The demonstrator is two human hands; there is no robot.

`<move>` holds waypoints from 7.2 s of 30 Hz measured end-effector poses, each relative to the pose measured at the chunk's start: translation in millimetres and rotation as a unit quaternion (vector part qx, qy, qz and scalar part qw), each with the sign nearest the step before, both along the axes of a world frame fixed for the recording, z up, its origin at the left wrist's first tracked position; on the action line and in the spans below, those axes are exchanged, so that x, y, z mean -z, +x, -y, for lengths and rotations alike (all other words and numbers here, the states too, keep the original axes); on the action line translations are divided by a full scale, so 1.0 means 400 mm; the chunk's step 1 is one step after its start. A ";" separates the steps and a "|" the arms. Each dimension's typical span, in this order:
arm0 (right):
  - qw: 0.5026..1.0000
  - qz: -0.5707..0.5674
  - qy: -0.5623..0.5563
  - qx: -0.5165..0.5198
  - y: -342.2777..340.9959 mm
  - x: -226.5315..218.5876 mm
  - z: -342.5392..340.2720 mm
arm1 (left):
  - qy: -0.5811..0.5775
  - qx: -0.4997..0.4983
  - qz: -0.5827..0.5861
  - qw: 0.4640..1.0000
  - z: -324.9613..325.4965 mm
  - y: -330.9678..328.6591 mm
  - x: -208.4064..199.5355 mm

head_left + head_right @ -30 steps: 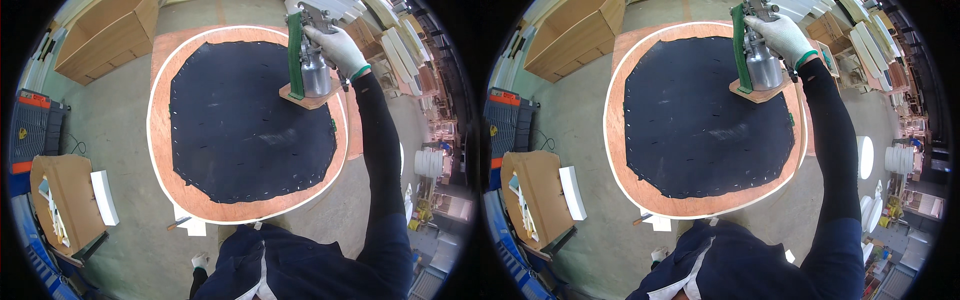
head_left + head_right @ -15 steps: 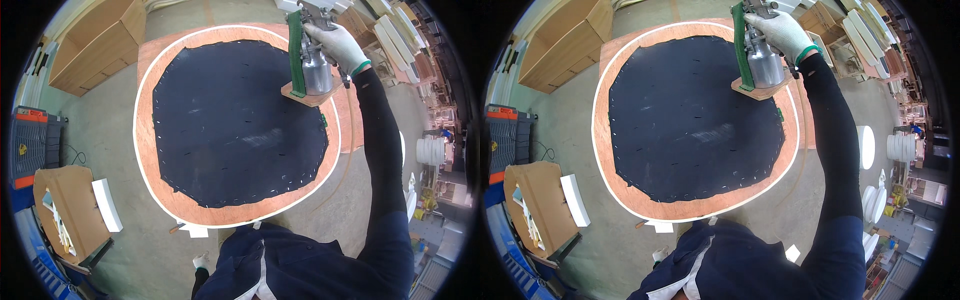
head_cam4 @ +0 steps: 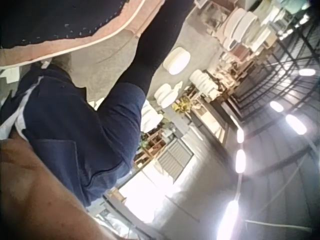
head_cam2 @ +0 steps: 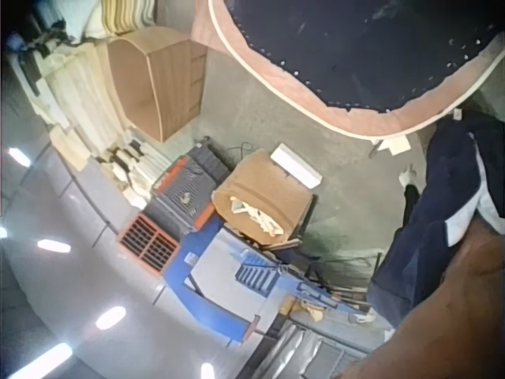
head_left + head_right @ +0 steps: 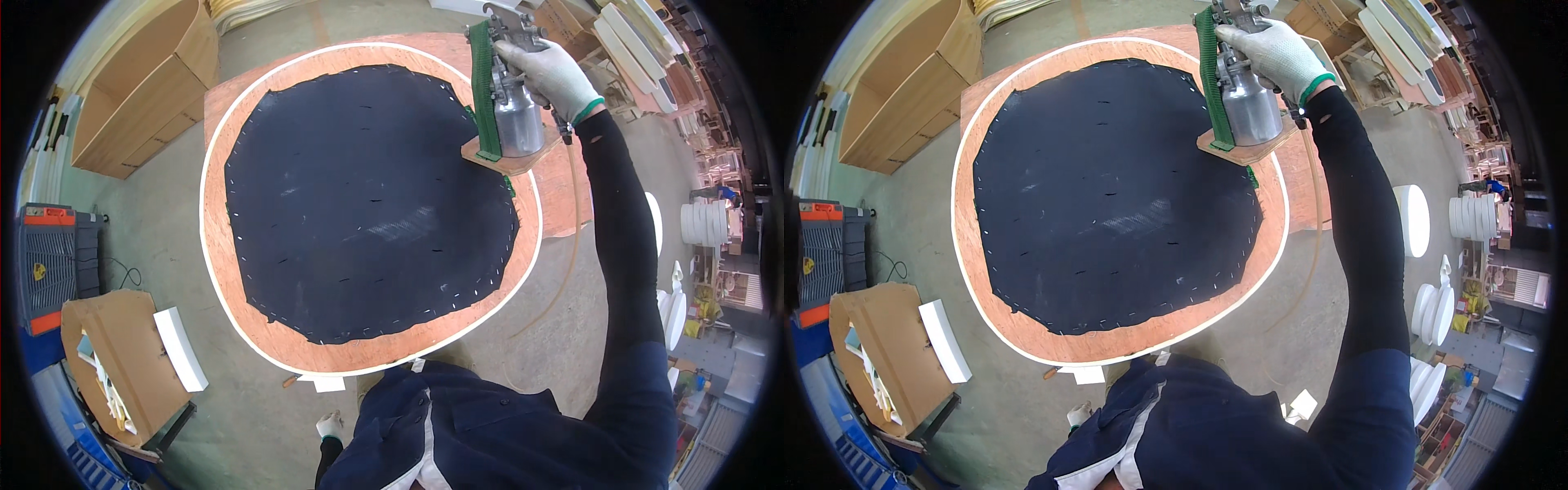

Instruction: The person sprays adhesive onto a dark fabric layer inside a large circular wooden frame using a spray gun. They then pick up a white circular foam cushion and place it into the frame, pressing it down firmly to adhere it to the adhesive.

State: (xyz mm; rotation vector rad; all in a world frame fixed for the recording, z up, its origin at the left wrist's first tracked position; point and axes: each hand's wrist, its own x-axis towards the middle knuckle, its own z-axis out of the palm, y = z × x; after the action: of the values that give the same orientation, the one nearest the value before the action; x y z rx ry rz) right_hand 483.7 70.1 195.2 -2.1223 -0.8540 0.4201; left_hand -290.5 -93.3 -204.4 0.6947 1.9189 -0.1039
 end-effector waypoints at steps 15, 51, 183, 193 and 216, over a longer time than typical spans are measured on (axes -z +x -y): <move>0.997 -0.046 -0.034 0.043 0.061 0.006 0.166 | 0.018 0.074 0.040 0.996 0.018 0.020 0.023; 0.983 -0.096 -0.065 0.139 -0.016 0.023 0.596 | 0.057 0.179 0.034 0.982 0.104 0.005 0.093; 0.975 -0.204 0.063 0.067 -1.252 0.188 0.838 | 0.111 0.187 0.069 0.974 0.183 -0.723 0.130; 0.970 -0.195 0.057 0.131 -1.186 0.183 0.919 | 0.150 0.225 0.083 0.959 0.190 -0.657 0.029; 0.877 -0.023 0.184 0.444 -1.276 0.287 0.719 | 0.187 0.402 0.036 0.895 -0.755 -0.736 0.181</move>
State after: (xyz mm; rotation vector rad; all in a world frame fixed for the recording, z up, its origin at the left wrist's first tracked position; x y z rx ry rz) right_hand -26.7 -217.7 80.2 -1.8848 0.1281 -0.1705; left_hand -585.0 208.8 -276.9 1.7034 1.4755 -0.2220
